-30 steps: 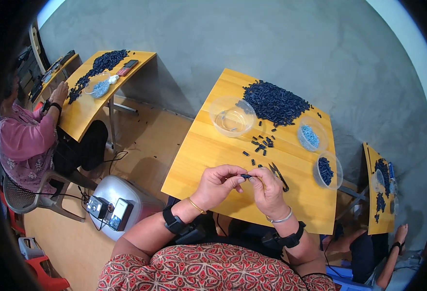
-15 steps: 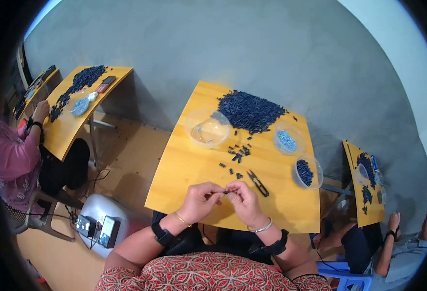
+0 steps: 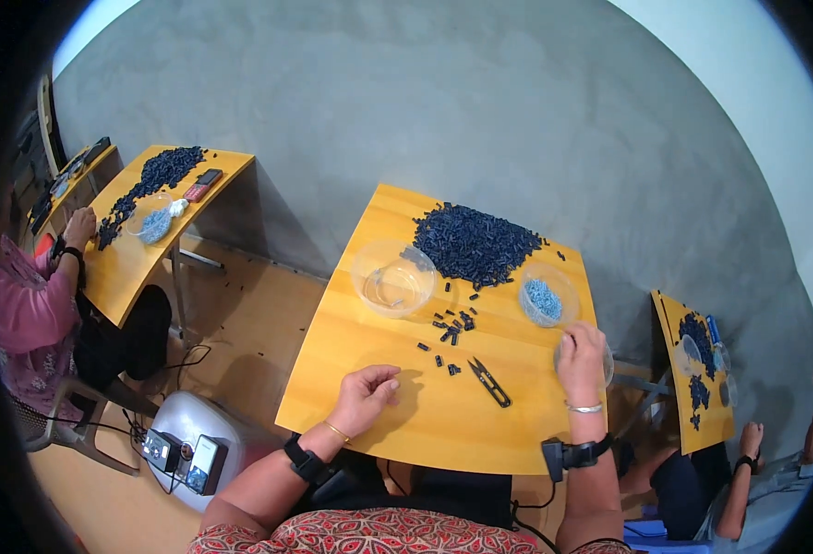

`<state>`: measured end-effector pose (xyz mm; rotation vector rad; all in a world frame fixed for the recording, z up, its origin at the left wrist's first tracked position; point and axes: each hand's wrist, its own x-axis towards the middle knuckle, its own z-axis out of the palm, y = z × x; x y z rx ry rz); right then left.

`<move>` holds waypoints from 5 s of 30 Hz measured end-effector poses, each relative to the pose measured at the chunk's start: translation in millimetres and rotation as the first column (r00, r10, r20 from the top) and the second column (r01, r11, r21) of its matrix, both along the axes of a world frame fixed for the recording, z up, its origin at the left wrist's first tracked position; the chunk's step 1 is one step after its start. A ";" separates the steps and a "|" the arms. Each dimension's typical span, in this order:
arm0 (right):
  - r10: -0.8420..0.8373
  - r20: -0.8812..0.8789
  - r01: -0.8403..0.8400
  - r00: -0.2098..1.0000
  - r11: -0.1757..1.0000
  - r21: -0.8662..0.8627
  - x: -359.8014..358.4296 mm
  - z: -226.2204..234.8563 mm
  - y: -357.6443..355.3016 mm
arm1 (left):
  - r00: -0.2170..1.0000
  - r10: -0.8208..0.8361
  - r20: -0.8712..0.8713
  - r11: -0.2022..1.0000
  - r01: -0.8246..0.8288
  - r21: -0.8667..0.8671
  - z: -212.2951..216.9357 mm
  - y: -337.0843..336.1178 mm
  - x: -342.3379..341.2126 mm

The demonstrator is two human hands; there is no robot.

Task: The person is assembling small black plastic components by inserting pins into them using tweezers.

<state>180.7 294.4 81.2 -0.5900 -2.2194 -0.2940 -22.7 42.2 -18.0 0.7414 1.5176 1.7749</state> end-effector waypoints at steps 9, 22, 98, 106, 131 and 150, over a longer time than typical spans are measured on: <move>0.351 0.202 -0.228 0.915 0.859 -0.459 -136.6 -44.6 35.3 | 0.974 -0.083 0.212 0.993 0.063 0.102 -4.5 -7.0 -11.1; 0.374 0.345 -0.171 0.861 0.852 -0.495 -168.4 -66.8 59.8 | 0.941 -0.115 0.317 0.982 0.059 0.181 2.1 -3.5 -11.7; 0.438 -0.375 -0.543 0.817 0.365 -0.756 -83.1 -35.3 -137.1 | 0.879 -0.120 0.461 0.979 0.028 0.200 24.3 -6.2 15.2; 0.503 -0.327 -0.545 0.800 0.381 -0.747 -81.3 -28.0 -142.0 | 0.856 -0.148 0.495 0.967 0.020 0.255 28.5 -7.2 14.2; 0.560 -0.311 -0.584 0.768 0.411 -0.700 -81.1 -25.7 -142.7 | 0.934 -0.245 0.258 0.946 0.173 0.273 33.6 -13.0 14.0; 0.485 -0.268 -0.506 0.832 0.469 -0.724 -67.8 -61.3 -142.1 | 0.967 -0.135 0.216 0.970 0.085 0.227 20.0 -6.2 13.8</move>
